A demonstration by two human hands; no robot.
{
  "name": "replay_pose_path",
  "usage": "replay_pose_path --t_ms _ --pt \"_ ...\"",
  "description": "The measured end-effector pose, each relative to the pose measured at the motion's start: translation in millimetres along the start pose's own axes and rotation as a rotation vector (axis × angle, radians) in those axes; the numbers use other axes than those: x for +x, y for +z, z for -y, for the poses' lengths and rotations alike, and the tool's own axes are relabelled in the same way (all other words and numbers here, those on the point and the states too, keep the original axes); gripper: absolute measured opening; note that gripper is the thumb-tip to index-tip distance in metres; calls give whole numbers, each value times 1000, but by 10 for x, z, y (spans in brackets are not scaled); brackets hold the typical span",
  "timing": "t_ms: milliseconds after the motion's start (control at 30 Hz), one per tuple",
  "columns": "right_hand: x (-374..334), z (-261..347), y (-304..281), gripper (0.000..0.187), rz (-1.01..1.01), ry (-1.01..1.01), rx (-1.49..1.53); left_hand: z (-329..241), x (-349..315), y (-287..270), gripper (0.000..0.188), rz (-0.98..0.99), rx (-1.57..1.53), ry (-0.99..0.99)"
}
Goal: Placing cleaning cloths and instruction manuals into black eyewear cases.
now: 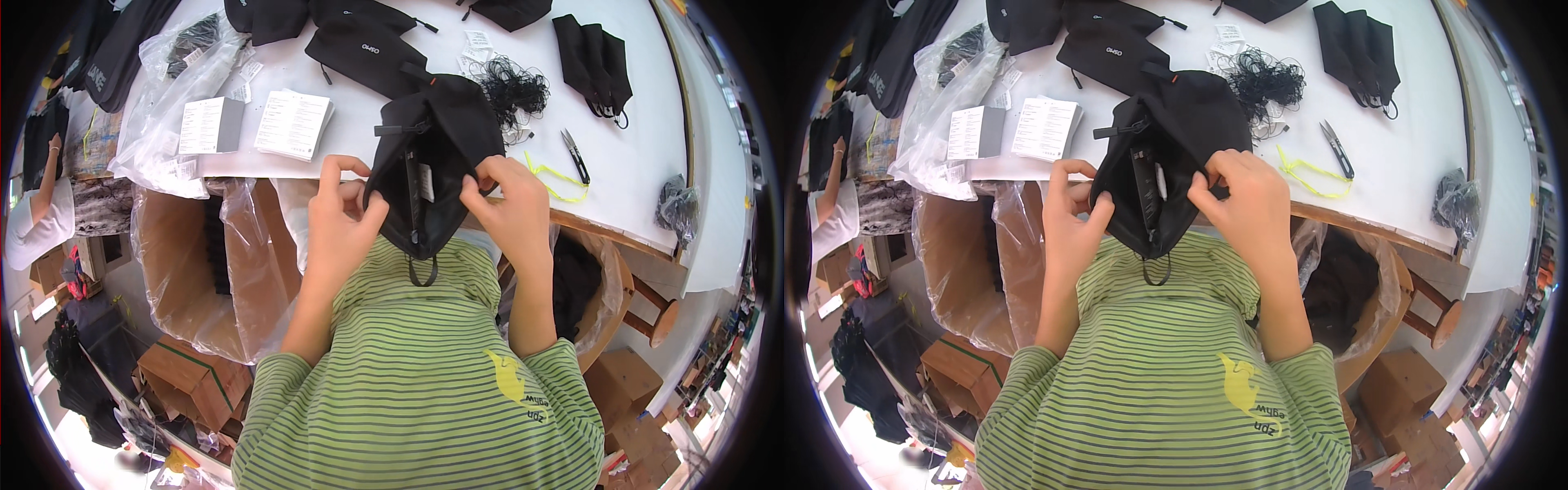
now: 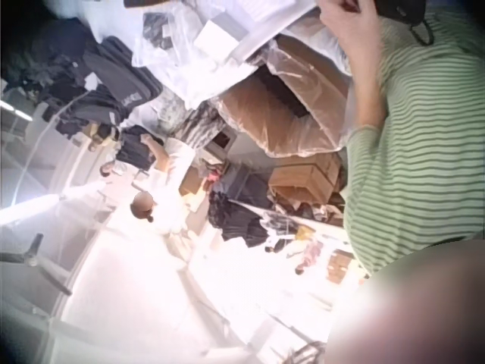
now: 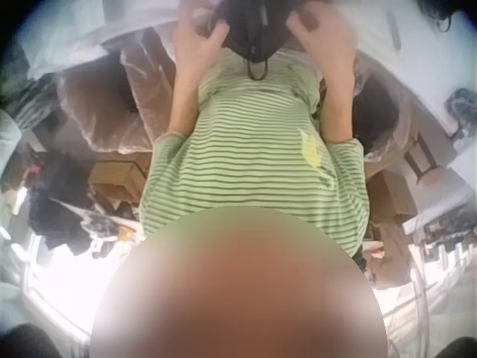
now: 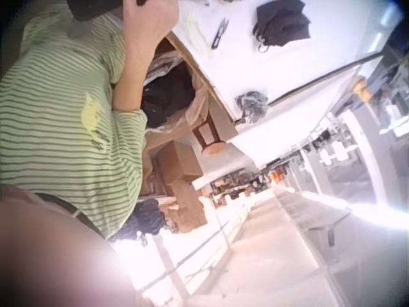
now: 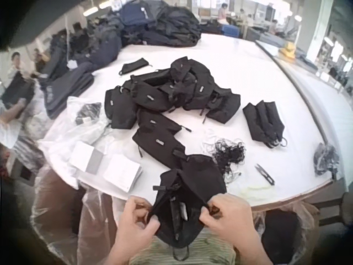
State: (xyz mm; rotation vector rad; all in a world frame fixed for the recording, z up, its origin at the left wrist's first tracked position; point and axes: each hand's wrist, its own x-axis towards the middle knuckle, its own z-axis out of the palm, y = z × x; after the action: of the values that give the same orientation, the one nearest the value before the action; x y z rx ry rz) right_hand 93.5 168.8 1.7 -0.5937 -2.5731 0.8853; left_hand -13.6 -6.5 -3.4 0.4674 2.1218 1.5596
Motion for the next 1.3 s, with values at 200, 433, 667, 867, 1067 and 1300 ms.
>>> replay_pose_path --t_ms 200,433,667,867,1067,1300 --pt "-80 269 88 23 298 241 365 50 -87 125 32 99 -204 16" --pt "-222 210 81 26 179 334 812 291 30 88 59 112 -484 50" --pt "-107 228 -96 27 58 132 341 282 16 104 50 401 -957 -476" --pt "80 157 -139 25 -191 -43 277 201 -15 132 43 430 -942 -488" --pt "80 152 -109 14 -242 -26 264 162 -22 194 41 385 -918 -466" --pt "-147 372 -60 14 -76 25 516 77 40 186 35 258 -1022 -506"
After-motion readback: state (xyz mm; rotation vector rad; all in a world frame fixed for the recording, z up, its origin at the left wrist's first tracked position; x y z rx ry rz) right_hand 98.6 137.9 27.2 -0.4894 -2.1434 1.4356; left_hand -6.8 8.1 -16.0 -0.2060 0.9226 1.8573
